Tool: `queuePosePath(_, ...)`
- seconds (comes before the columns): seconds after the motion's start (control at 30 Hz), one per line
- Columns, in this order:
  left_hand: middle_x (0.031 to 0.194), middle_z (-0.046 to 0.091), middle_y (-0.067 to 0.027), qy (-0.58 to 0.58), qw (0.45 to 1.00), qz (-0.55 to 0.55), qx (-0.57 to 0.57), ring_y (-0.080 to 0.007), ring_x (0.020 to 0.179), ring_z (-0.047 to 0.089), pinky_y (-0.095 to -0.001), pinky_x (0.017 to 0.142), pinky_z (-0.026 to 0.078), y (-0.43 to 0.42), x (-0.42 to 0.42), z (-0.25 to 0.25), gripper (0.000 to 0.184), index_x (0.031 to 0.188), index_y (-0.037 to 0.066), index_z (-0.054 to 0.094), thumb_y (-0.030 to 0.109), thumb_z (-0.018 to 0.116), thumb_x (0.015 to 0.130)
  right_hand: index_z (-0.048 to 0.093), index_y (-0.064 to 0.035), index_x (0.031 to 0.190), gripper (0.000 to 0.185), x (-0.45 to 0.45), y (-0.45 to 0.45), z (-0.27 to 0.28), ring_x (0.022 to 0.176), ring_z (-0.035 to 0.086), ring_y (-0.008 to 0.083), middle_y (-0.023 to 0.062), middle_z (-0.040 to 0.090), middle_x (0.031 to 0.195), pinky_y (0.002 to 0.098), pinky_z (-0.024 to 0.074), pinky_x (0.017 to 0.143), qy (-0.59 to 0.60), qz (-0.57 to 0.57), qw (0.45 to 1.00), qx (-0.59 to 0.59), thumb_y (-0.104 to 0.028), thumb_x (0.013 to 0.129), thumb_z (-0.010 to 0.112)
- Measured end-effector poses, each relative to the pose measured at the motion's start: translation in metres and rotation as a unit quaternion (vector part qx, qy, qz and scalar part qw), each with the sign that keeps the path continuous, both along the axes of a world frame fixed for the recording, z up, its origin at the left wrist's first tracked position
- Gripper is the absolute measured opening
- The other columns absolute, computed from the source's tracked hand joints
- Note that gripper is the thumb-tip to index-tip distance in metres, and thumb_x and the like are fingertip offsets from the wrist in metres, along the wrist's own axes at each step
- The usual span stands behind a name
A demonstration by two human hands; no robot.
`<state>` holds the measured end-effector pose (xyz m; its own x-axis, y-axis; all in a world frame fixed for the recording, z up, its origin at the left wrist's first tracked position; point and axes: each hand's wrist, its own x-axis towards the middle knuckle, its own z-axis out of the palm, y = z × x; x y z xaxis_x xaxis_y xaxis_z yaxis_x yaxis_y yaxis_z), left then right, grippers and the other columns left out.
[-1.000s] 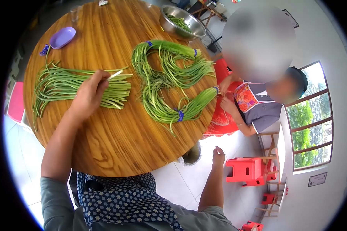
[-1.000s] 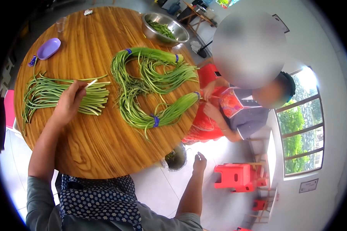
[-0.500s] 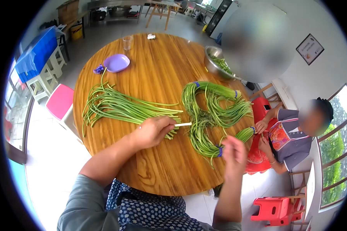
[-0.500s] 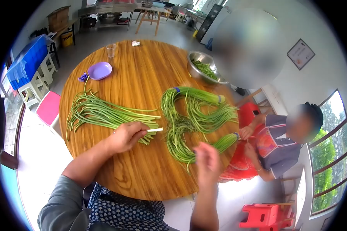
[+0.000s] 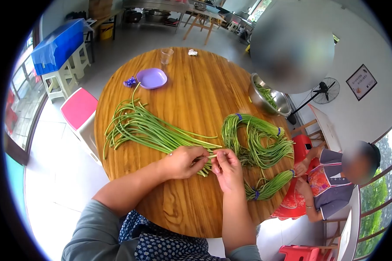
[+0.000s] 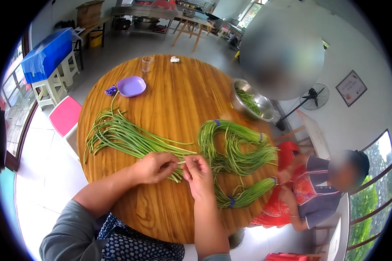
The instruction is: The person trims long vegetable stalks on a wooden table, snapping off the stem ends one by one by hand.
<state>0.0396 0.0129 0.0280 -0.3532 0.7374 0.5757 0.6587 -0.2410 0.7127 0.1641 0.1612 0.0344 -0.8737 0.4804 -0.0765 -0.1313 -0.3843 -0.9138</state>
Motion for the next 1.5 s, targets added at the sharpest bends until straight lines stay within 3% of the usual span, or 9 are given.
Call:
queuePosePath(0.23,0.076,0.067,-0.0132,-0.025,0.999,0.023,-0.035,-0.0224,0.064,0.066,-0.0329,0.058,0.052,0.006,0.000,-0.010,0.012,0.096,0.000,0.065,0.010,0.067,0.088,0.062,-0.0037,0.100,0.012,0.005,-0.007,-0.014,0.062,0.052,0.0118,0.0074,0.064,0.083,0.0236,0.0411,0.056,0.038,-0.024,0.999,-0.016,-0.015,0.097,0.062)
queuePosePath(0.3,0.077,0.067,-0.0155,-0.079,0.995,0.038,-0.053,-0.0267,0.066,0.067,-0.0347,0.060,0.053,0.008,0.000,-0.012,0.013,0.095,0.000,0.065,0.011,0.067,0.088,0.062,-0.0006,0.097,0.010,0.005,-0.025,-0.001,0.069,0.060,0.0156,0.0111,0.067,0.087,0.0263,0.0477,0.059,0.004,-0.134,0.809,0.573,-0.010,0.095,0.065)
queuePosePath(0.4,0.077,0.067,-0.0171,-0.155,0.982,0.059,-0.086,-0.0305,0.067,0.066,-0.0361,0.061,0.052,0.011,-0.004,-0.012,0.014,0.095,0.000,0.065,0.013,0.067,0.090,0.060,-0.0001,0.097,0.008,-0.002,-0.045,0.005,0.071,0.061,0.0154,0.0105,0.066,0.087,0.0257,0.0495,0.062,0.135,-0.124,0.762,0.621,-0.007,0.095,0.063)
queuePosePath(0.53,0.083,0.065,-0.0154,-0.051,0.996,0.064,-0.028,-0.0316,0.075,0.066,-0.0375,0.064,0.052,0.010,-0.011,-0.007,0.013,0.100,0.003,0.067,0.013,0.066,0.092,0.054,-0.0063,0.105,0.012,0.004,-0.020,-0.002,0.073,0.051,0.0127,0.0062,0.059,0.096,0.0246,0.0411,0.064,0.128,-0.082,0.987,0.053,-0.018,0.101,0.055)
queuePosePath(0.7,0.087,0.063,-0.0135,0.034,0.996,0.082,-0.033,-0.0312,0.081,0.065,-0.0377,0.070,0.052,0.010,0.001,-0.007,0.032,0.122,0.002,0.058,0.007,0.064,0.091,0.054,-0.0097,0.107,0.014,0.008,0.014,-0.018,0.085,0.053,0.0207,0.0052,0.054,0.094,0.0350,0.0432,0.077,0.140,0.014,0.959,-0.247,-0.022,0.102,0.052)
queuePosePath(0.87,0.090,0.063,-0.0146,-0.006,0.999,0.031,-0.043,-0.0330,0.082,0.066,-0.0381,0.071,0.053,0.008,0.008,-0.011,0.049,0.133,0.000,0.042,0.001,0.064,0.089,0.053,-0.0097,0.105,0.013,0.008,-0.008,-0.003,0.080,0.053,0.0171,0.0024,0.052,0.086,0.0316,0.0428,0.071,0.061,0.004,0.984,-0.166,-0.022,0.103,0.051)
queuePosePath(1.07,0.087,0.065,-0.0167,0.051,0.997,0.056,-0.028,-0.0348,0.077,0.067,-0.0403,0.067,0.054,0.007,0.018,-0.005,0.033,0.115,-0.001,0.055,0.003,0.068,0.085,0.051,-0.0071,0.095,0.014,0.006,-0.016,-0.012,0.059,0.043,0.0069,-0.0011,0.049,0.071,0.0212,0.0328,0.053,-0.022,-0.064,0.976,0.208,-0.019,0.101,0.057)
queuePosePath(1.4,0.083,0.064,-0.0171,0.075,0.995,0.050,-0.042,-0.0350,0.071,0.065,-0.0409,0.062,0.053,0.005,0.010,-0.003,0.011,0.094,0.001,0.064,0.004,0.066,0.084,0.057,-0.0054,0.095,0.018,0.006,-0.010,-0.010,0.058,0.049,0.0093,0.0021,0.059,0.074,0.0229,0.0387,0.053,0.010,-0.032,0.999,-0.002,-0.022,0.099,0.061)
queuePosePath(1.5,0.082,0.064,-0.0175,-0.012,0.996,0.075,-0.043,-0.0342,0.071,0.065,-0.0397,0.062,0.052,0.006,0.012,-0.007,0.011,0.094,0.000,0.064,0.006,0.067,0.086,0.062,-0.0026,0.097,0.010,0.008,-0.028,-0.013,0.072,0.065,0.0228,0.0116,0.068,0.085,0.0304,0.0507,0.063,0.023,-0.147,0.820,0.553,-0.010,0.092,0.067)
